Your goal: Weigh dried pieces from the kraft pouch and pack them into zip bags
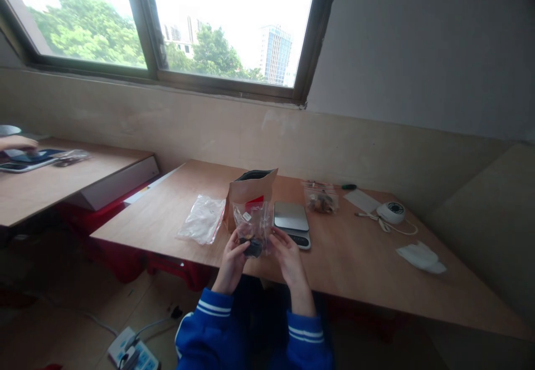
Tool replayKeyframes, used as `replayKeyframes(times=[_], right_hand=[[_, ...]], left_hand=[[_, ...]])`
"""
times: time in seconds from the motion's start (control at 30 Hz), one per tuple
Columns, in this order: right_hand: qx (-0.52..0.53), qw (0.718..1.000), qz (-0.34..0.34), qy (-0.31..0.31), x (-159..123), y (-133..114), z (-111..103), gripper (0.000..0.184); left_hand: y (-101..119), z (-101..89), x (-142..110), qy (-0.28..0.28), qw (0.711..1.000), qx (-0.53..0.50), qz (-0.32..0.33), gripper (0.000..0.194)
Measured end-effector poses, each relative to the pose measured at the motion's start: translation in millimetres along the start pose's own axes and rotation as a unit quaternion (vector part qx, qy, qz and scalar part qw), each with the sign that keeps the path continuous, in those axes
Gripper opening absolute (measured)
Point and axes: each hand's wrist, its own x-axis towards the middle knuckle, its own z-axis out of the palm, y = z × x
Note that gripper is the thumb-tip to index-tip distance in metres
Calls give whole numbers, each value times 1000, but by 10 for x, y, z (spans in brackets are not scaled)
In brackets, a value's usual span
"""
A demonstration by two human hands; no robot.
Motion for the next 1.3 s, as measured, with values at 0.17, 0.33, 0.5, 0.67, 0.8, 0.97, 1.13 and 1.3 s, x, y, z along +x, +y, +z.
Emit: replayKeyframes(times=[0.17,0.33,0.5,0.67,0.8,0.97,1.13,1.3], right_hand=[[47,999,2,2,-15,19,-1,42],[58,998,-15,2,15,59,-34,38],[64,998,-17,-8,38,92,-49,38],[-16,999,-34,-24,58,142,-28,42],[-120,989,-76,-40,65,148,4,43],[-214,967,-125,-55,25,78,21,38],[-230,957,-112,-136,-28,42,46,31],[-243,950,-106,-167,-35,72,70,28]], left_hand=[[-5,-41,33,-10,1000,-21,-7,58],[-69,-56,70,-4,998,-57,-32,54],[-51,-97,79,6,997,-67,-35,53],[-19,-135,88,3,995,-92,-39,51],[-27,-161,106,7,991,-124,-41,53],[-38,-191,116,-2,986,-165,-38,60],[-17,-203,99,-20,984,-171,-40,69],[15,-221,95,-22,984,-170,-38,71]])
